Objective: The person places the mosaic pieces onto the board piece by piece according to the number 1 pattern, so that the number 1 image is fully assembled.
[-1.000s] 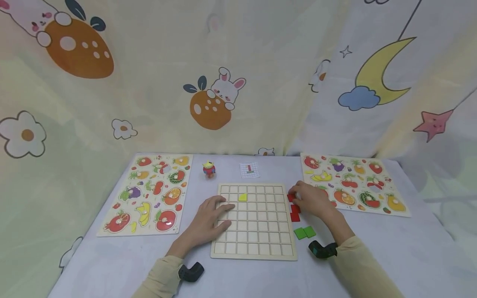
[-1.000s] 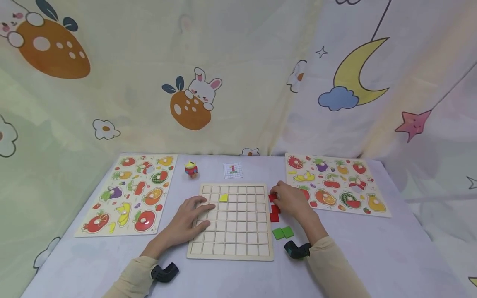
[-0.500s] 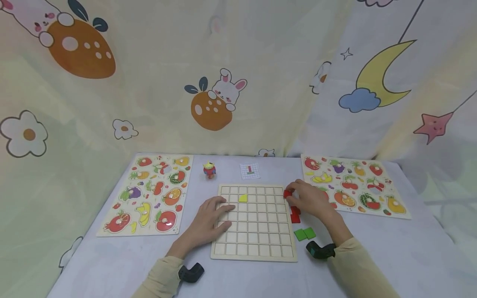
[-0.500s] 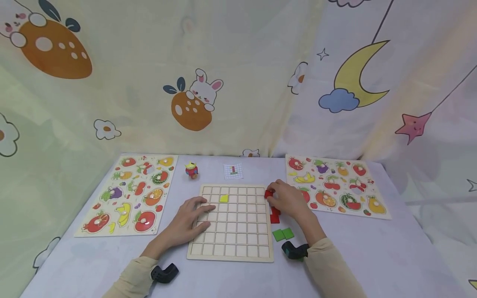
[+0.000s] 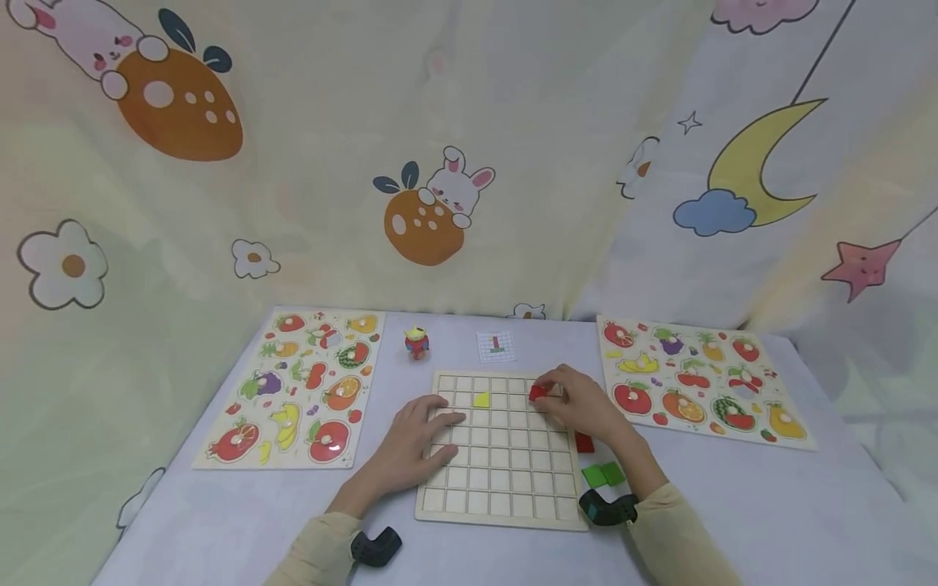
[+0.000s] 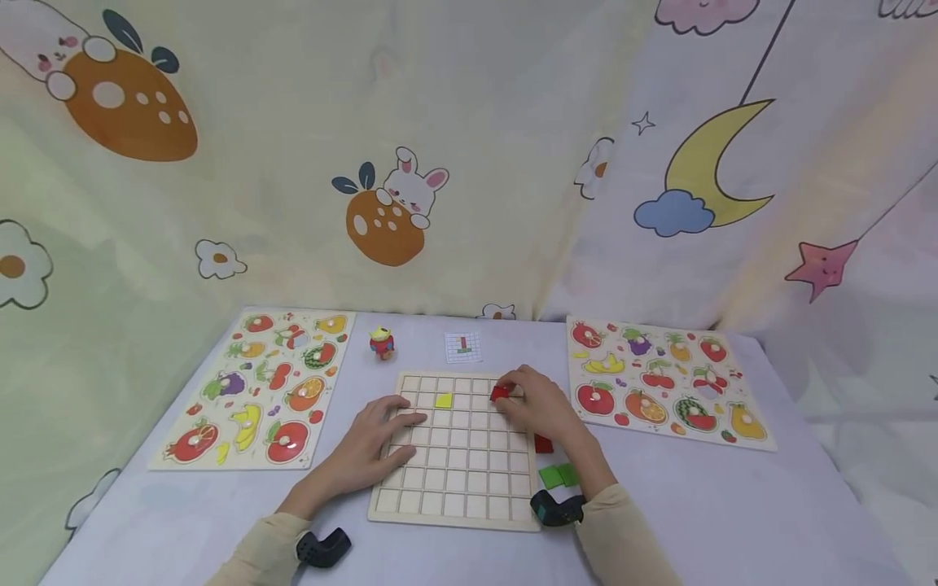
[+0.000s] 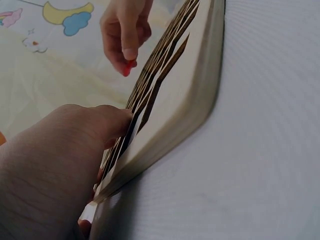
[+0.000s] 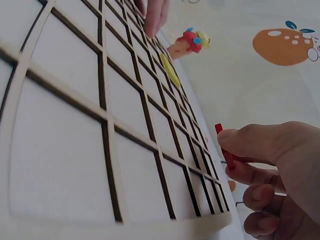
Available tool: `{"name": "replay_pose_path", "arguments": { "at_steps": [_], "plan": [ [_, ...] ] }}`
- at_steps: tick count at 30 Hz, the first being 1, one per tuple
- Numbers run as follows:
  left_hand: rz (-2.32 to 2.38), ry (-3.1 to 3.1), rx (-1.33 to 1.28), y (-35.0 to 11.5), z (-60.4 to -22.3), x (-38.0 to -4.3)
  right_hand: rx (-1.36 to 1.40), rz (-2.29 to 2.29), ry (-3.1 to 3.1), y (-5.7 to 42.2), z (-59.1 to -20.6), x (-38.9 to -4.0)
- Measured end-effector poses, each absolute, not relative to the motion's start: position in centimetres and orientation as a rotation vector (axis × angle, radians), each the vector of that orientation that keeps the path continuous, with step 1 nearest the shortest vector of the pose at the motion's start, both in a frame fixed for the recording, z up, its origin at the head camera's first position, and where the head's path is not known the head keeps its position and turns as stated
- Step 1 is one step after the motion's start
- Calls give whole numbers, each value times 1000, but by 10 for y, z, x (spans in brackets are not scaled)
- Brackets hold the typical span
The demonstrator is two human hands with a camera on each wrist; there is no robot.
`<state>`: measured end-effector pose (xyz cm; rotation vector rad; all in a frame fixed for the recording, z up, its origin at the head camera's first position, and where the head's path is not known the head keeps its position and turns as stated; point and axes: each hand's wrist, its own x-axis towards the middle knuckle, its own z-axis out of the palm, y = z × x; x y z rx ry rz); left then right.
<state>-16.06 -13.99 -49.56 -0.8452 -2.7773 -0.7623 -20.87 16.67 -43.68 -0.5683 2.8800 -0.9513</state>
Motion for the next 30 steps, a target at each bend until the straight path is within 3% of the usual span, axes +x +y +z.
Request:
{"name": "replay_pose_path", "arguments": {
  "at_steps": [30],
  "plan": [
    [-748,-2810,-833,-139,-494,-159,-591,-930,2875,117,-446,-210]
  ]
}}
